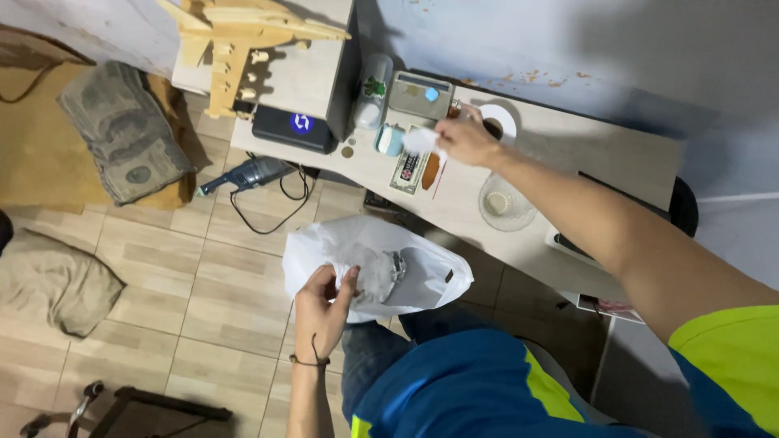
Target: Washing hands in a bathroom sink and then collecting various trash items from a cluttered room into a plastic bag.
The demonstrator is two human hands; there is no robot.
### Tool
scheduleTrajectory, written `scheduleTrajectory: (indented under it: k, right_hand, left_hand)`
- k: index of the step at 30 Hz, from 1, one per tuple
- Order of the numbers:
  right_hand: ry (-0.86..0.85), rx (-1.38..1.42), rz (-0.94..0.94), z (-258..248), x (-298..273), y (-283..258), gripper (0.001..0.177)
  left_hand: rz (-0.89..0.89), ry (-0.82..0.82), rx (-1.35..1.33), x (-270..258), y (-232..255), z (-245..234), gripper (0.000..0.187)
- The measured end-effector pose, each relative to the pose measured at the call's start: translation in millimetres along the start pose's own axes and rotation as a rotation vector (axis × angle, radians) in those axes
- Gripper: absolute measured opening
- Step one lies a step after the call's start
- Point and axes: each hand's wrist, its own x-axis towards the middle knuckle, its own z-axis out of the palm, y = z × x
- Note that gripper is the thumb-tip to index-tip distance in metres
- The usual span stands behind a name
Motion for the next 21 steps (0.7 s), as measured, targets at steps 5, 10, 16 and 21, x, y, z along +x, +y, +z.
scheduleTrajectory:
  k: [5,10,16,21]
  right_hand:
    - [0.31,1.24,-0.053,14,39,68,0.023]
    - [0.446,1.931,-0.034,-31,24,84,0.031]
    - [-0.031,1.835,-0.184,-52,-115,-74,0.025]
    - [-0.427,1.585,-0.267,89,-114,-172,0.026]
  left_hand:
    - [-0.038,0.004,-0.041,-4,-5,-5,0.024]
    - [0.012,-0.033,-0.07,-6,-7,-17,0.022]
    - [0.01,-0.12,-0.29,-9,-6,-38,0.023]
    - [0.084,-0.119,-0.193,-17,7,-66,0.028]
